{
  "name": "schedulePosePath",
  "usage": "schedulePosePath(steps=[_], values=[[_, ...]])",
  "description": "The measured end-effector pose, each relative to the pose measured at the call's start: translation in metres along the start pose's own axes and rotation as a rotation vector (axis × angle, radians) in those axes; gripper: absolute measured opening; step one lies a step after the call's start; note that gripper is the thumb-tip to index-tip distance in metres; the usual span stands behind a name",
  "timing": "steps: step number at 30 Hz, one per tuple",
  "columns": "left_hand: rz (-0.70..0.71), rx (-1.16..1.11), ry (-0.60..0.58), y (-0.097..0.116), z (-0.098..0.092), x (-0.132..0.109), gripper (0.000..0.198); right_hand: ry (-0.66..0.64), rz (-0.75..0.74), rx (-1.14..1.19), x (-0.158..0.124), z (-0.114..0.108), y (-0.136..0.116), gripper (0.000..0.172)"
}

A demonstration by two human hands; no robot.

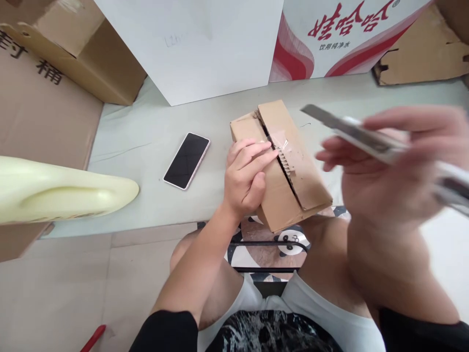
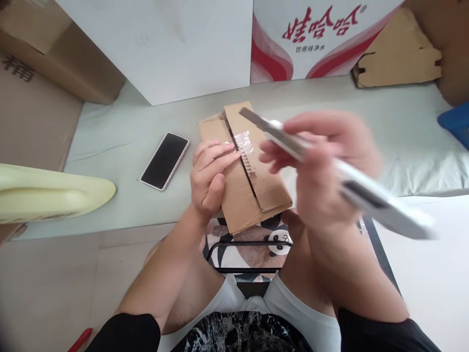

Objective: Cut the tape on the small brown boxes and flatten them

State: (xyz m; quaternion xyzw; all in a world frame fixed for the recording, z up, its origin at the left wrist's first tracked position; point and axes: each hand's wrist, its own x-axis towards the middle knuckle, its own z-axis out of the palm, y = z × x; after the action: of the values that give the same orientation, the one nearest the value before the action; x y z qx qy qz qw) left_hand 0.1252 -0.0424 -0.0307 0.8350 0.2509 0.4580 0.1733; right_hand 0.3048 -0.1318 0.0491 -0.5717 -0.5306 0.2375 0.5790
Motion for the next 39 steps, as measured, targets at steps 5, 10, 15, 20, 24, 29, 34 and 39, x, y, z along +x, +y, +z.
schedulePosePath(steps=[5, 10, 15, 20, 24, 29, 34, 39], values=[[0.052, -0.014, 0.013, -0.006, -0.001, -0.002, 0.05, -0.072, 0.067, -0.171, 0.016, 0.029, 0.0, 0.017], [0.148, 0.029, 0.049, -0.016, -0.003, -0.003, 0.047, -0.087, 0.128, -0.323, 0.022, 0.027, -0.002, 0.007], [0.136, 0.009, 0.115, -0.013, -0.001, -0.006, 0.042, -0.081, 0.173, -0.304, 0.018, 0.025, 0.001, 0.016], [0.124, 0.026, 0.139, -0.01, -0.001, -0.009, 0.042, -0.137, 0.164, -0.402, 0.019, 0.027, 0.0, 0.023], [0.122, 0.054, 0.132, -0.01, -0.001, -0.009, 0.044, -0.141, 0.111, -0.489, 0.02, 0.029, 0.0, 0.023], [0.096, 0.055, 0.115, -0.012, 0.0, -0.011, 0.047, -0.118, 0.1, -0.53, 0.021, 0.03, 0.002, 0.023], [0.088, 0.064, 0.099, -0.012, 0.0, -0.013, 0.047, -0.111, 0.069, -0.562, 0.022, 0.03, 0.003, 0.022], [0.083, 0.05, 0.085, -0.012, 0.0, -0.013, 0.047, -0.133, 0.073, -0.588, 0.022, 0.031, 0.004, 0.023]])
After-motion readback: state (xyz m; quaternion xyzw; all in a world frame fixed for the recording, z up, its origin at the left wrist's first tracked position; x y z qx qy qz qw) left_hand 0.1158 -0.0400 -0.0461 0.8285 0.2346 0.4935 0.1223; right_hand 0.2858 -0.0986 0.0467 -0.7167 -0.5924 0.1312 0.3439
